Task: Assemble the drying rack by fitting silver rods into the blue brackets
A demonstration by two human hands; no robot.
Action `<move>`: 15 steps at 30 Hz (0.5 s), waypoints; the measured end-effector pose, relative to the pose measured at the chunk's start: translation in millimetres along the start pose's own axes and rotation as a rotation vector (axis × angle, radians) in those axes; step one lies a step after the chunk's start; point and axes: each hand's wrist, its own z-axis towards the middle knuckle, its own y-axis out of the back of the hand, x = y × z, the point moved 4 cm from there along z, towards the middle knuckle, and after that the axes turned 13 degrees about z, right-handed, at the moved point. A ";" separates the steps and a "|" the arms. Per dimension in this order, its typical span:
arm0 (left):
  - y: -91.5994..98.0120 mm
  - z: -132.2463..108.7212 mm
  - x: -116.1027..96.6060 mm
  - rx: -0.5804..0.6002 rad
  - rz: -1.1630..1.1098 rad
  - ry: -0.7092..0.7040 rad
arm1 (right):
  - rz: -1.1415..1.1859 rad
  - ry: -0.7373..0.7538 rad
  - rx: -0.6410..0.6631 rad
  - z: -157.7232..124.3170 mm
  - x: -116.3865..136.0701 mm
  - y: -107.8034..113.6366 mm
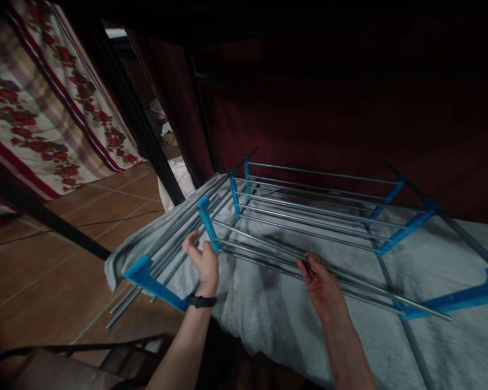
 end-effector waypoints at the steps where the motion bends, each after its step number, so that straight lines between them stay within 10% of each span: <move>1: -3.0 5.3 8.1 0.008 -0.005 0.057 | -0.002 0.010 -0.005 -1.5 -0.4 1.5; 15: -37.7 10.2 14.5 0.093 -0.194 0.087 | -0.057 0.063 0.009 -6.3 2.2 1.2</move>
